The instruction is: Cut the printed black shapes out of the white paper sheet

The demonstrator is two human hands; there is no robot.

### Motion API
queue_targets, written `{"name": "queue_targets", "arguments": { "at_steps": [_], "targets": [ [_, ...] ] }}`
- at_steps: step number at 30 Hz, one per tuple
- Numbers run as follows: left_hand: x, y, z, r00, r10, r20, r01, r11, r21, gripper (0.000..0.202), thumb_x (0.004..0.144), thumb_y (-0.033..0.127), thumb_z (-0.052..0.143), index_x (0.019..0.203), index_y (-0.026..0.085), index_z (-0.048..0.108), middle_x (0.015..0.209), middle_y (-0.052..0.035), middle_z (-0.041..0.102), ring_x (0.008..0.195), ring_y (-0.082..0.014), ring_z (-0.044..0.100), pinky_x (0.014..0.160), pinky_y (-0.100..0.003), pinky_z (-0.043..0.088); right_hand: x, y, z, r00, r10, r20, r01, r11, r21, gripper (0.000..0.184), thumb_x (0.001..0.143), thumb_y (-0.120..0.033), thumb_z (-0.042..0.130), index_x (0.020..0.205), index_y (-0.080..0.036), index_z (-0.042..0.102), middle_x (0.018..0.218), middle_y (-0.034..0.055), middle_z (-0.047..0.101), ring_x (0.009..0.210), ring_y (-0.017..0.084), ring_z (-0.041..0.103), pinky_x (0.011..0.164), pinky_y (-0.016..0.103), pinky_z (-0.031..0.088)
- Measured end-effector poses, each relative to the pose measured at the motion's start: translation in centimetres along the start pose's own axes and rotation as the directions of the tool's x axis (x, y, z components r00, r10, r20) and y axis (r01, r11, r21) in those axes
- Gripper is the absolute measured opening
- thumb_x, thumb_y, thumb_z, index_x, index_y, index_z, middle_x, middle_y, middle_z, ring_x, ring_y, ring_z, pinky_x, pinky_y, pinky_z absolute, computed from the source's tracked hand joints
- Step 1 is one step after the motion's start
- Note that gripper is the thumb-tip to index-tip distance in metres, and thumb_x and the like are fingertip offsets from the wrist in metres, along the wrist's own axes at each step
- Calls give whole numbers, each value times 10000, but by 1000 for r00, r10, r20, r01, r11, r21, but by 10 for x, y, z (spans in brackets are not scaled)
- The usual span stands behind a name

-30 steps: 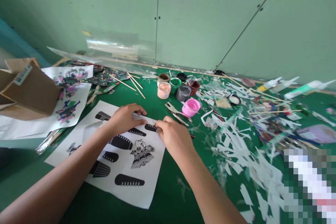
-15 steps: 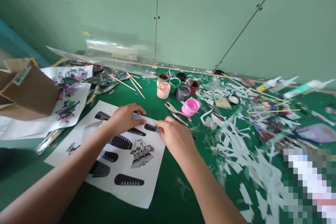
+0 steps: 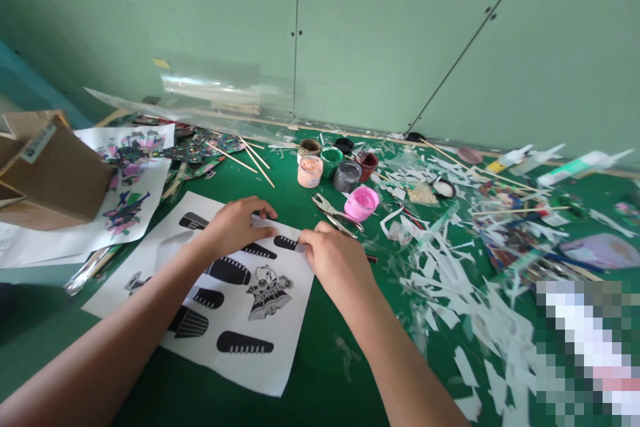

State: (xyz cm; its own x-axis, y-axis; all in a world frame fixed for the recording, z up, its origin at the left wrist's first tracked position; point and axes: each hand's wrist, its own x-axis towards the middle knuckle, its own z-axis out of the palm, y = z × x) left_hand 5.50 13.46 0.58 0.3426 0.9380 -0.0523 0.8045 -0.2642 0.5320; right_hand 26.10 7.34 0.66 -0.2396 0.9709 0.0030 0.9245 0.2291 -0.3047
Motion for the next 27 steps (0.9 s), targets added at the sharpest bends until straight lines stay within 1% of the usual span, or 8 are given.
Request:
{"name": "queue_targets", "arguments": {
  "at_steps": [6,12,21,23,24,27],
  "targets": [
    [0,1,-1,1000,-8,4,8,1000,7,205,714,322,716,905,256,679,921,15,647,834,-174,600,747,-297,428,-2,5,1,1000,-23,-1,23,1000,4,269,866,-159,507,931,-298,728,898,-8,648,623,99,550,456,223,260],
    [0,3,-1,1000,-14,5,14,1000,3,200,718,315,724,902,253,678,919,17,645,834,-171,598,739,-292,421,-2,3,-1,1000,-15,5,15,1000,-10,294,870,-150,489,940,-302,731,883,-7,640,619,95,546,452,223,260],
    [1,0,-1,1000,4,3,-4,1000,3,197,722,328,708,902,256,671,912,15,641,825,-170,599,750,-295,429,-2,2,-2,1000,-27,-3,27,999,-38,274,860,-142,507,920,-289,730,874,-8,651,620,99,564,452,227,268],
    [-1,3,-2,1000,14,27,-15,999,36,246,717,362,714,935,259,665,930,6,635,851,-184,596,777,-310,430,-3,3,-5,997,-59,-50,59,998,2,258,868,-157,508,933,-279,726,894,-3,668,650,111,592,463,226,304],
    [-2,5,-3,999,20,42,-23,997,70,305,706,393,725,972,260,657,953,-3,630,888,-202,592,804,-327,430,-3,4,-6,992,-77,-96,81,996,35,256,878,-168,502,958,-271,722,918,5,676,678,119,609,481,225,339],
    [-9,15,-3,997,17,78,-33,978,205,568,645,485,763,1137,249,604,1081,-58,594,1055,-290,537,901,-410,411,-2,7,-9,961,-96,-258,134,982,135,277,902,-192,474,1068,-235,692,987,47,690,766,148,649,585,240,452]
  ]
}}
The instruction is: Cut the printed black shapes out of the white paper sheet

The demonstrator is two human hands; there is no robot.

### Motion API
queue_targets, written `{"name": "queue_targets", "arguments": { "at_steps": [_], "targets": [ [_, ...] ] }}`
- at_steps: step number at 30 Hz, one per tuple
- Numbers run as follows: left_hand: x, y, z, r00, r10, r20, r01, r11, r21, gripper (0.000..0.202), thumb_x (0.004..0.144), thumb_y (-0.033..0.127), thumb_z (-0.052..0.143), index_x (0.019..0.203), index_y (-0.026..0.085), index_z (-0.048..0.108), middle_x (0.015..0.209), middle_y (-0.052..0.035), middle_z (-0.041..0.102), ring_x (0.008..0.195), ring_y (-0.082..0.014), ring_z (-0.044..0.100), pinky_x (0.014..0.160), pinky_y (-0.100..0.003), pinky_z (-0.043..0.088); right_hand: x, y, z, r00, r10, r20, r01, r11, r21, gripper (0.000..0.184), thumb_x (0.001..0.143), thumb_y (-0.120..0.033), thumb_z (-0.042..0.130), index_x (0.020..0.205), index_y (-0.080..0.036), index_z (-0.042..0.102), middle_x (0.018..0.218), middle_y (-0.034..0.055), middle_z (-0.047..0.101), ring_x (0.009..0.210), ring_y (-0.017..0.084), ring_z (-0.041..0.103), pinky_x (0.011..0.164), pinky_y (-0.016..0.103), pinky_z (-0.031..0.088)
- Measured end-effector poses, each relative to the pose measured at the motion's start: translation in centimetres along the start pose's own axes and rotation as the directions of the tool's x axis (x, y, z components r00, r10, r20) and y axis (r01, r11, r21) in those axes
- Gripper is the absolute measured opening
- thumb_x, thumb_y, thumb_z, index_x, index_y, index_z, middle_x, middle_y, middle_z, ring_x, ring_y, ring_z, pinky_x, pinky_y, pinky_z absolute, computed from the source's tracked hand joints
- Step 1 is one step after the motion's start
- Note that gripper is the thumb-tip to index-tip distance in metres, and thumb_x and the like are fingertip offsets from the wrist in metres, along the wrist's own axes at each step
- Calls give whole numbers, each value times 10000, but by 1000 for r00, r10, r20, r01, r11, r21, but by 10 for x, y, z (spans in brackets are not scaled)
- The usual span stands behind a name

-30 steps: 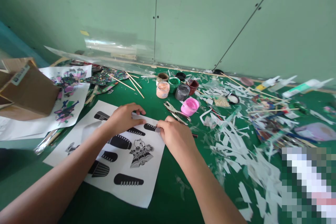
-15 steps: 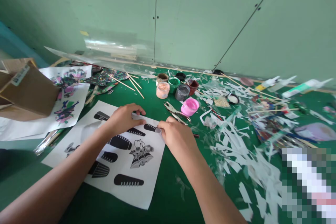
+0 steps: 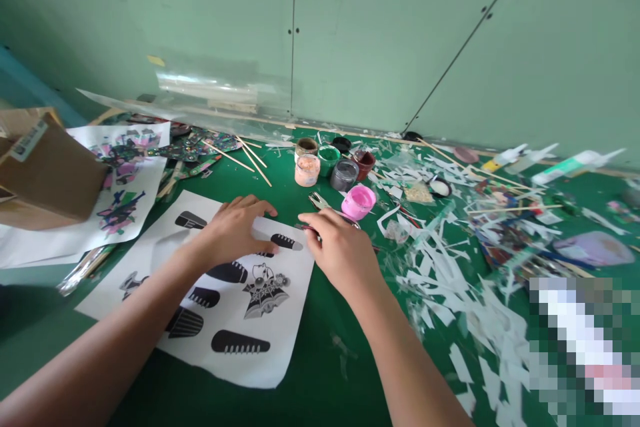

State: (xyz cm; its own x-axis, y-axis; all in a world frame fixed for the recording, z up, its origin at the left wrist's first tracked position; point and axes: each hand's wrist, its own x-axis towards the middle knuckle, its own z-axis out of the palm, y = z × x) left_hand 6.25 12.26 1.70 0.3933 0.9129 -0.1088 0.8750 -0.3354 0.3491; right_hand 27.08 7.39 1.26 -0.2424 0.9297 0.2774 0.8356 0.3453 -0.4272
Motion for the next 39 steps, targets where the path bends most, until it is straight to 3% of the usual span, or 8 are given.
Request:
{"name": "queue_targets", "arguments": {
  "at_steps": [3,10,18,21,25,33,39],
  "targets": [
    [-6,9,-1,1000,-12,21,10,997,75,721,626,497,773,1258,244,536,1193,-98,543,1146,-340,475,948,-452,391,1,3,0,998,-6,-63,9,998,55,256,914,-211,466,1039,-218,690,988,66,695,775,162,660,650,267,498],
    [-12,6,-5,997,21,78,-27,996,79,702,637,471,769,1258,242,535,1221,-102,521,1175,-338,446,972,-448,373,2,6,2,996,-76,-50,80,994,78,266,958,-227,432,1022,-230,690,959,63,695,861,181,659,675,271,491],
    [-15,-4,-19,974,73,215,-92,993,79,626,581,394,810,1145,258,574,1162,-66,505,1141,-285,461,994,-410,345,0,4,16,982,-156,106,137,976,170,228,939,-222,489,1001,-240,707,940,34,695,744,138,650,643,242,474],
    [-17,-4,-23,983,20,182,-42,992,119,585,570,408,811,1082,240,582,1143,-78,512,1148,-299,457,974,-410,357,0,-3,19,971,-156,181,121,975,188,231,933,-216,487,1020,-245,700,951,32,695,736,132,656,631,232,478],
    [-19,-4,-26,977,-111,182,79,981,175,464,598,476,772,926,202,589,1060,-101,542,1087,-332,495,923,-464,377,0,-8,20,973,-119,197,83,979,184,216,927,-218,501,1023,-241,692,978,25,690,737,126,660,617,227,480],
    [-15,-19,-26,976,-51,211,34,996,85,391,611,467,744,877,230,584,980,-50,538,1029,-291,538,874,-414,406,0,-2,23,981,-159,111,135,972,193,224,947,-249,491,1012,-240,705,945,30,682,729,118,644,626,225,468],
    [-9,-16,-16,993,-77,91,68,992,106,456,661,581,691,882,202,569,992,-76,540,1004,-302,553,875,-415,404,-1,2,24,970,-200,135,188,977,101,253,944,-211,480,1020,-239,719,916,31,672,716,123,632,595,227,432]
  ]
}}
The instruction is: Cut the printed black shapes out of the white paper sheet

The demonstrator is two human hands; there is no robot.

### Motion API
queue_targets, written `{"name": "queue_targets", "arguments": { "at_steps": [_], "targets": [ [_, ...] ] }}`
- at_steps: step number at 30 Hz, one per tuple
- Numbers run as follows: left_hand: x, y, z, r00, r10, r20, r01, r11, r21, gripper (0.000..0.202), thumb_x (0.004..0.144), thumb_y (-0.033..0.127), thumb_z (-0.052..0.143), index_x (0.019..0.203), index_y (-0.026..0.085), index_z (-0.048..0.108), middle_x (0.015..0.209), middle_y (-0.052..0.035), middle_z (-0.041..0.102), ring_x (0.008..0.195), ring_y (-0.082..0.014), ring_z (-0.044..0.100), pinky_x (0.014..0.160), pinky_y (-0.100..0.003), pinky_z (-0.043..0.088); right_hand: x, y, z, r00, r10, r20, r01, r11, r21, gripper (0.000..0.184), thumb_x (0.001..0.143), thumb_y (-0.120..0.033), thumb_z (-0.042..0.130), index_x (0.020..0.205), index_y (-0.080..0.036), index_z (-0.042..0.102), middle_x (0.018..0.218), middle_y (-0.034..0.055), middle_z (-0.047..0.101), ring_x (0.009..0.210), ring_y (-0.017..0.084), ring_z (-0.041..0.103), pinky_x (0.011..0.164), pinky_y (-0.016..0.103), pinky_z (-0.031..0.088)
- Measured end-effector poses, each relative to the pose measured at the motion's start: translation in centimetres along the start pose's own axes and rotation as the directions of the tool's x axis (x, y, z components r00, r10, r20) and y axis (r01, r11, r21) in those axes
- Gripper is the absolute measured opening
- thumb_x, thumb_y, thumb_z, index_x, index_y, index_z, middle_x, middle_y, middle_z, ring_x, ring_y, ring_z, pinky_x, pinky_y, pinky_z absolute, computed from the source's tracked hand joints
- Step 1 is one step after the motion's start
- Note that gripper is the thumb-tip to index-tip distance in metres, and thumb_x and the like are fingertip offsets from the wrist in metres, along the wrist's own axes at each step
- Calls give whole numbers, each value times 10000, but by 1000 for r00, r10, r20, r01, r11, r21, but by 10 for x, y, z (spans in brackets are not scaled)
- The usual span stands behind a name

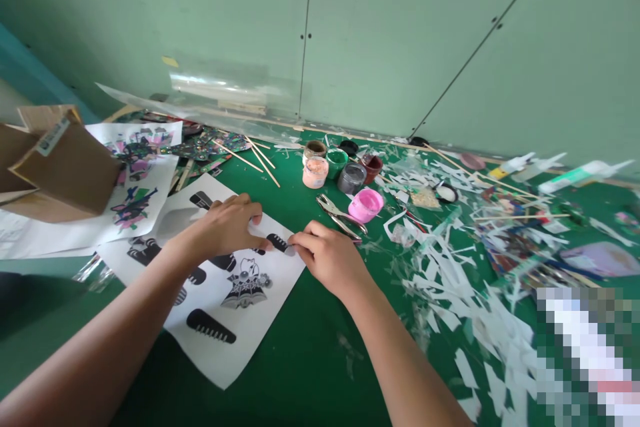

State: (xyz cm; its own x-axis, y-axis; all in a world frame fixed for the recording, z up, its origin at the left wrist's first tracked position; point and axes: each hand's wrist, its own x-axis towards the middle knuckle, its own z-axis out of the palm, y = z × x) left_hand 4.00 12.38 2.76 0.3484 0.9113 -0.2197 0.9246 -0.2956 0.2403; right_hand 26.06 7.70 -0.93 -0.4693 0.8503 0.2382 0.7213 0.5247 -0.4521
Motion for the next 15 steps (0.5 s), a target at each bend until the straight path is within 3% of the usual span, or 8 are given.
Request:
{"name": "queue_targets", "arguments": {
  "at_steps": [4,15],
  "targets": [
    [2,1,2,1000,-3,19,3,1000,10,471,623,571,727,885,213,569,998,-72,548,996,-305,559,872,-421,405,0,1,-2,1000,10,12,-9,998,-70,279,946,-199,471,1038,-258,728,917,38,665,734,132,630,579,230,413],
    [5,-1,3,1000,13,23,-13,1000,9,474,614,575,734,885,219,576,981,-62,553,1016,-314,557,887,-439,401,-1,1,-7,996,23,87,-21,1000,-21,283,927,-185,489,1016,-277,742,897,15,649,647,110,565,554,242,361]
  ]
}}
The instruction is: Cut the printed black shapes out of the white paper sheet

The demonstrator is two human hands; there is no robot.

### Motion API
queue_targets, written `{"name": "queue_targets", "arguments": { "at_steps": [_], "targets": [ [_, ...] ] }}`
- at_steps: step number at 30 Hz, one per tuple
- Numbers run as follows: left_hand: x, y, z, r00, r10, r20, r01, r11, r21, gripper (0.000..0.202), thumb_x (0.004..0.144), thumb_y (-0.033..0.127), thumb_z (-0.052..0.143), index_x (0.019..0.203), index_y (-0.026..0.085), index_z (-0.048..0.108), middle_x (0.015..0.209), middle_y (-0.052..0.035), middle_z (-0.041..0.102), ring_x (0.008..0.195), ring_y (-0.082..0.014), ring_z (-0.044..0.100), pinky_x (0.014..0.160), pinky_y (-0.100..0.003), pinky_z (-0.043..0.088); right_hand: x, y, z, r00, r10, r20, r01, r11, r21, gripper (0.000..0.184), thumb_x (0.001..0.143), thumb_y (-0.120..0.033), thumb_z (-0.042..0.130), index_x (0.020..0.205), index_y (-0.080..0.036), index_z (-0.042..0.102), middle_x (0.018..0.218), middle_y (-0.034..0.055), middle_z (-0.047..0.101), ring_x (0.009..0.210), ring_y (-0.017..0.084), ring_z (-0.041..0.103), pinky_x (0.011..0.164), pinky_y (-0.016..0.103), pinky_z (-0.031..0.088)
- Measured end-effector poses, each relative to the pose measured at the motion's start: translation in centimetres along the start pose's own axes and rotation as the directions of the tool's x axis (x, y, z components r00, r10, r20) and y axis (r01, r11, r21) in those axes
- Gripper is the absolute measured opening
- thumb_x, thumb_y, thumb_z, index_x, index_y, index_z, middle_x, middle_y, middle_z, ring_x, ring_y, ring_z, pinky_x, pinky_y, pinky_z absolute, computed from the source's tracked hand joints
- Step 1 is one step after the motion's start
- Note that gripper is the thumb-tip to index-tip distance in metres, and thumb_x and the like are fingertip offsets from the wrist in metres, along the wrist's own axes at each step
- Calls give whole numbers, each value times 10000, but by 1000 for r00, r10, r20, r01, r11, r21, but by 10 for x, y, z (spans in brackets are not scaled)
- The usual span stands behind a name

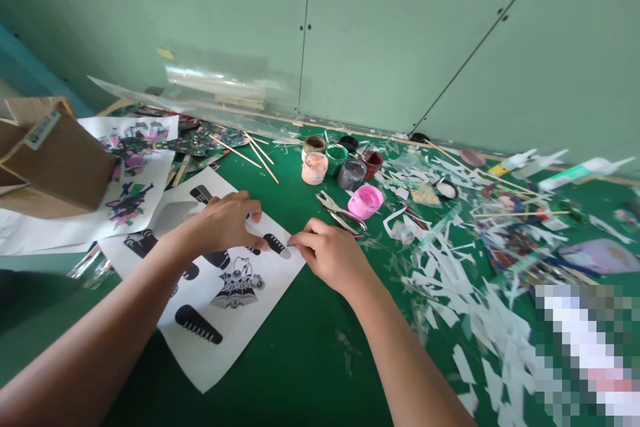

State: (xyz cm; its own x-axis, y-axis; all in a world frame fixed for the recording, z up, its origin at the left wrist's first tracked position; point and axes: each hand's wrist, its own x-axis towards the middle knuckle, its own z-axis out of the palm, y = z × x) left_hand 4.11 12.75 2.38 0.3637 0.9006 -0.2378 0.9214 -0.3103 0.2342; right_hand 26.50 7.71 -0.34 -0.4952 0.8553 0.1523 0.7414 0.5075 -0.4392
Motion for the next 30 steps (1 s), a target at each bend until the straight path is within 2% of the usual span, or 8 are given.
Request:
{"name": "queue_targets", "arguments": {
  "at_steps": [12,20,25,30],
  "targets": [
    [-1,1,0,1000,3,-8,-3,1000,-18,470,614,550,741,894,206,587,985,-63,547,1007,-317,560,878,-448,412,1,-1,-2,1000,-8,26,8,1000,12,294,918,-159,502,1021,-285,747,904,9,639,582,82,517,545,237,345],
    [-1,2,-2,1000,-10,18,9,1000,10,484,632,576,723,916,211,581,991,-58,549,1023,-302,558,881,-430,410,0,3,1,995,-96,-11,94,990,-102,374,882,-85,479,995,-304,760,886,23,632,652,114,500,543,256,286],
    [-1,2,-2,1000,-11,15,10,1000,19,483,627,560,734,929,214,584,990,-54,552,1023,-300,559,878,-428,408,2,-3,-2,998,-54,28,58,985,-162,423,825,-13,487,968,-300,762,869,15,623,653,119,473,557,263,275],
    [0,3,-3,1000,-16,25,15,1000,23,451,645,539,727,923,215,583,999,-56,557,1032,-294,552,883,-426,406,4,-6,-3,997,26,72,-16,991,-136,409,819,-3,499,964,-281,762,874,16,619,668,120,494,574,267,287]
  ]
}}
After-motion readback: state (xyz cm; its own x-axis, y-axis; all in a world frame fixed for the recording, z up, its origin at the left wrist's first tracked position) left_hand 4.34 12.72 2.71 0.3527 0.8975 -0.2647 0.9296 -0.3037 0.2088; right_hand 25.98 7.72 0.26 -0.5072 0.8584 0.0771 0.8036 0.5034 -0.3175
